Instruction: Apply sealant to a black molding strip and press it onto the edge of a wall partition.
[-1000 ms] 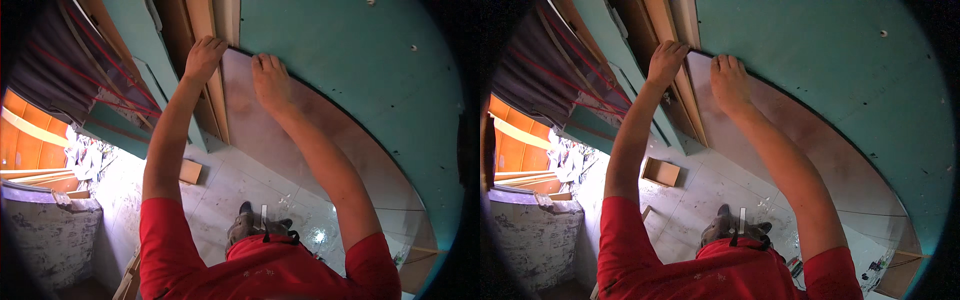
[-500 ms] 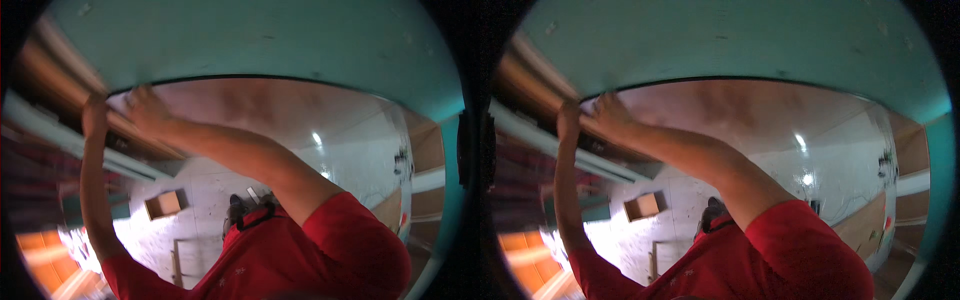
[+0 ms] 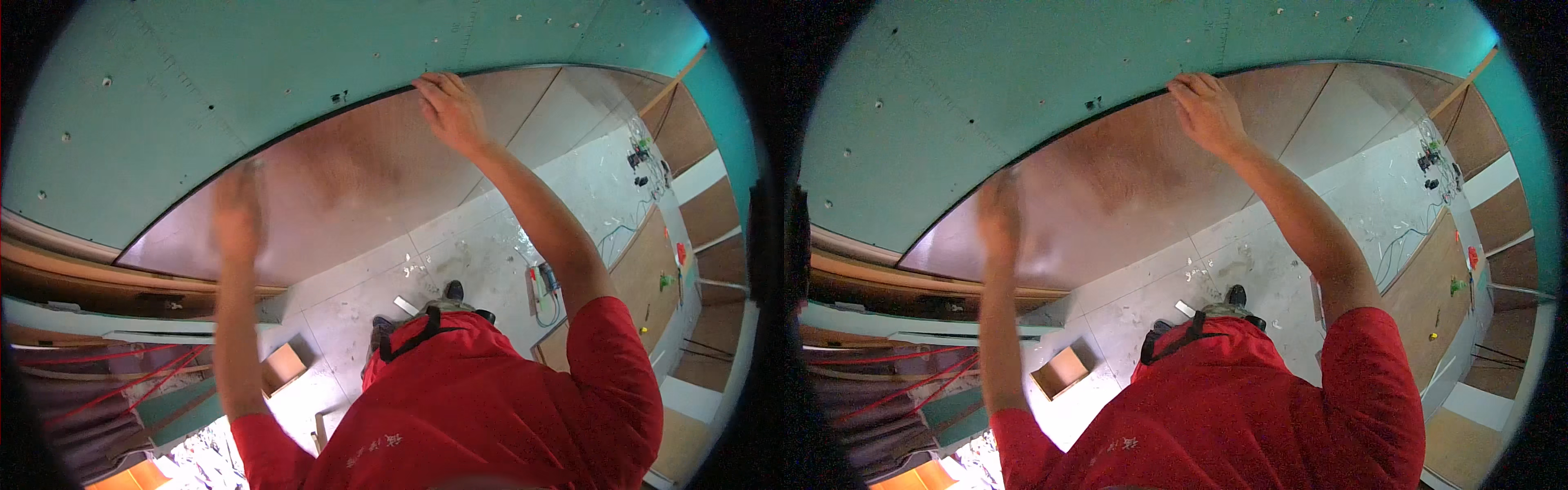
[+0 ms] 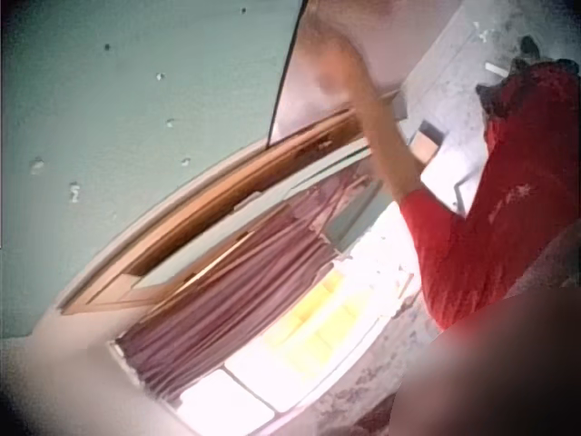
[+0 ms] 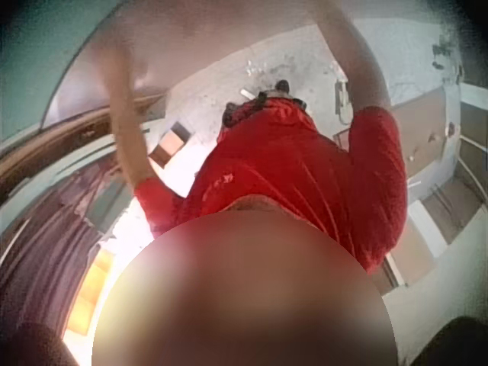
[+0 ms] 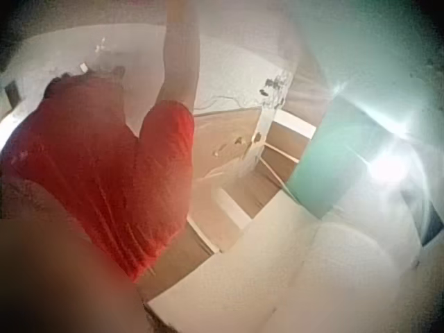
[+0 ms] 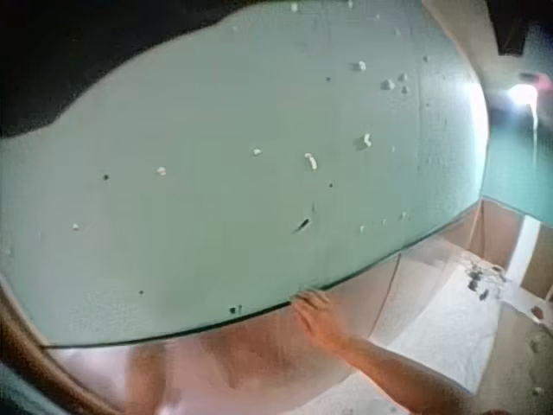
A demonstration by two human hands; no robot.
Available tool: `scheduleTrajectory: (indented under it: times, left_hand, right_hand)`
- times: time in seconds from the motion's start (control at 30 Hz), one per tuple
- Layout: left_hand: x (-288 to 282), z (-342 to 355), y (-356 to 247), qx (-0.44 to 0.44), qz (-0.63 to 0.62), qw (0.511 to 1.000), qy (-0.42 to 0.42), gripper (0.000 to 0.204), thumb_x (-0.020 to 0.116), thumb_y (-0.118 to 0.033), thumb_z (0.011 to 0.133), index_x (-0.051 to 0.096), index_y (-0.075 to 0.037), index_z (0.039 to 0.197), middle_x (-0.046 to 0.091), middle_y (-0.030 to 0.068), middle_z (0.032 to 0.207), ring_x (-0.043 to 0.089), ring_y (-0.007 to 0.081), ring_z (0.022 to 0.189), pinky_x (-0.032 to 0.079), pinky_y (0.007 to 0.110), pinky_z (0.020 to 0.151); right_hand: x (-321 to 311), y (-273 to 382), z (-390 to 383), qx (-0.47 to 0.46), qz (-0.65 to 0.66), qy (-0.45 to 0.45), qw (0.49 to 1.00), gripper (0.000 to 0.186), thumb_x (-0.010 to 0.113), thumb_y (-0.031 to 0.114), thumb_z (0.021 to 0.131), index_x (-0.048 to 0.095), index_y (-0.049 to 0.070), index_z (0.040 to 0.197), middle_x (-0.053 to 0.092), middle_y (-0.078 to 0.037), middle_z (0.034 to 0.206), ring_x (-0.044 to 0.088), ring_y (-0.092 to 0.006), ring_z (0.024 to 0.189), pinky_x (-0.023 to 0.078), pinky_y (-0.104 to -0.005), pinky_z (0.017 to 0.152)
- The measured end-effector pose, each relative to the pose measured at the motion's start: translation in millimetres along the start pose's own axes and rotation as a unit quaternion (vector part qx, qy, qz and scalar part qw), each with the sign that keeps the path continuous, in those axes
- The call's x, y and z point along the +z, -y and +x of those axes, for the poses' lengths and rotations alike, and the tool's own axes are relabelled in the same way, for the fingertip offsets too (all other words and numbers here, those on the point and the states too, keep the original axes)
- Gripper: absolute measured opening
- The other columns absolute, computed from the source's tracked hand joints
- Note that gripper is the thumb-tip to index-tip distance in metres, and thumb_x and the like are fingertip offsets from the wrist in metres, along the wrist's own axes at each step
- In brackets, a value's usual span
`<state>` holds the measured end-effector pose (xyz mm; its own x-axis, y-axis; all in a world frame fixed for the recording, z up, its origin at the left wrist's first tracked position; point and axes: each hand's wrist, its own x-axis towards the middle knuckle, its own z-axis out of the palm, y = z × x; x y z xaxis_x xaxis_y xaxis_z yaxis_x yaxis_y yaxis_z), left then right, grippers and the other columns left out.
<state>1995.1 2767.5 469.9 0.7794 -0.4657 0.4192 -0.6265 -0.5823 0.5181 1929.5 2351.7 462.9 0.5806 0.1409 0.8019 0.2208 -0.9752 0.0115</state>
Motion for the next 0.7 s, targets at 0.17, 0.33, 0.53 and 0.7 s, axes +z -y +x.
scheduleTrajectory:
  times: [0.17, 0.33, 0.53, 0.7]
  left_hand:
    - [123.1, 78.6, -100.1, 0.258, 0.243, 0.924, -0.142, 0.042, 0.06, -0.009, 0.082, 0.063, -0.005, 0.124, 0.063, 0.0104, 0.116, 0.06, 0.0303, 0.107, 0.049, 0.044, 0.095]
    - [158.3, 111.9, -120.4, 0.232, 0.251, 0.931, -0.125, 0.031, 0.061, -0.005, 0.08, 0.067, -0.004, 0.11, 0.063, 0.0105, 0.105, 0.06, 0.03, 0.098, 0.05, 0.043, 0.087]
    - [149.3, 117.3, -130.8, 0.209, 0.319, 0.92, -0.093, 0.015, 0.063, -0.004, 0.079, 0.067, -0.008, 0.094, 0.061, 0.0084, 0.092, 0.061, 0.0304, 0.087, 0.053, 0.039, 0.073]
    - [156.1, 119.5, -147.4, 0.147, 0.38, 0.911, -0.067, 0.003, 0.065, -0.011, 0.088, 0.064, -0.008, 0.089, 0.06, 0.0102, 0.087, 0.061, 0.0325, 0.083, 0.052, 0.042, 0.069]
  right_hand:
    - [14.0, 4.1, 7.3, 0.0, 0.042, 0.03, 0.999, 0.032, 0.065, 0.007, 0.08, 0.066, 0.006, 0.111, 0.064, -0.009, 0.115, 0.059, -0.0319, 0.109, 0.05, -0.0432, 0.091]
    - [36.8, -1.4, 5.6, 0.002, 0.066, -0.002, 0.998, 0.015, 0.064, 0.015, 0.071, 0.065, 0.01, 0.085, 0.061, -0.005, 0.098, 0.059, -0.0268, 0.098, 0.05, -0.0402, 0.087]
    - [18.9, 2.5, 8.0, -0.01, 0.067, -0.001, 0.998, 0.021, 0.063, 0.021, 0.071, 0.067, 0.009, 0.088, 0.06, -0.007, 0.099, 0.057, -0.0251, 0.101, 0.047, -0.0379, 0.096]
    - [8.9, -38.3, -22.7, -0.043, 0.104, -0.015, 0.994, 0.029, 0.063, 0.02, 0.076, 0.067, 0.01, 0.103, 0.06, -0.009, 0.122, 0.054, -0.0283, 0.119, 0.044, -0.0445, 0.106]
